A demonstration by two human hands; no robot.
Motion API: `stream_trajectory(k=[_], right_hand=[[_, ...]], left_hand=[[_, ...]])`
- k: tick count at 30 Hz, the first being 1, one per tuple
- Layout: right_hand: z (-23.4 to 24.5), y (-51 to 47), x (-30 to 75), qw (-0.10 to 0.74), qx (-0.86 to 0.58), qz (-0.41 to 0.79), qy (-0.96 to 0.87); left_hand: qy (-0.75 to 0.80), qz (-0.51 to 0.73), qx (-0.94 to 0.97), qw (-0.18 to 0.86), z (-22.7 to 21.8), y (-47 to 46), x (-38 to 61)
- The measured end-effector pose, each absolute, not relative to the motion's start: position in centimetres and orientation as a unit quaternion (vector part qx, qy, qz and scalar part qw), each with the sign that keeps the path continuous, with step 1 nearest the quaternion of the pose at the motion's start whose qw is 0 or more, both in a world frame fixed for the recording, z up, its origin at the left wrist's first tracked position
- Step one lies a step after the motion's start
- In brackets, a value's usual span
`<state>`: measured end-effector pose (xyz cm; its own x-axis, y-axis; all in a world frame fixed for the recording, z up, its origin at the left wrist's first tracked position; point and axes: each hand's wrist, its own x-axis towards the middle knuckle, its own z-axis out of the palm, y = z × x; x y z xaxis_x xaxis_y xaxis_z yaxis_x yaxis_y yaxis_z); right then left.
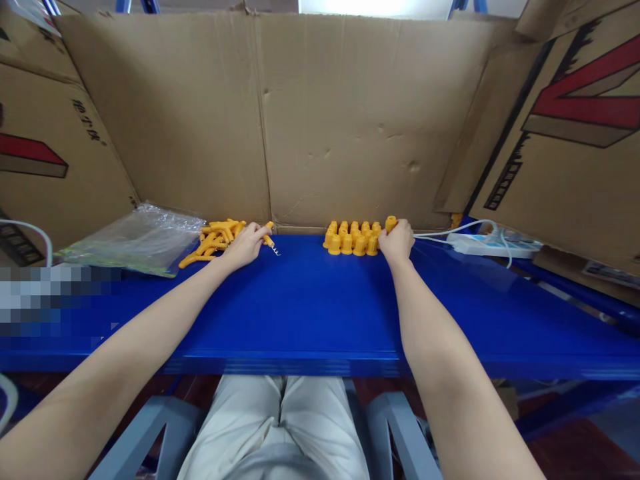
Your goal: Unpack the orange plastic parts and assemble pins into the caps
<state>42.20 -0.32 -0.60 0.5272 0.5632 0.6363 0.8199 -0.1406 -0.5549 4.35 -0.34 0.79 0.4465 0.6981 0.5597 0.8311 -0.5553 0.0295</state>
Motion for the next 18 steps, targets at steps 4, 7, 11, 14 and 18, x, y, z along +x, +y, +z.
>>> stream_trajectory(k=[4,7,11,14,18], right_hand=[[0.6,0.1,40.9,0.526,-0.657,-0.2,-0.502],[1.5,-0.4,38.8,0.535,-0.605,-0.226,-0.545],[2.4,-1.6,35.2,0.506,-0.552,-0.217,-0.627],[2.2,-2.2,32.9,0.444,-0.496,-0.204,-0.718],[1.1,-2.5,31.2,0.346,-0.416,-0.158,-0.826]], left_hand=[[-0.464,-0.265,-0.835,0.129,1.0,-0.7,4.5],[-0.469,-0.268,-0.827,0.157,1.3,-1.1,4.7],[-0.471,-0.271,-0.821,0.176,1.5,-1.5,5.1],[-0.468,-0.268,-0.823,0.177,1.6,-1.8,5.2],[-0.465,-0.248,-0.832,0.174,1.6,-2.0,5.4]])
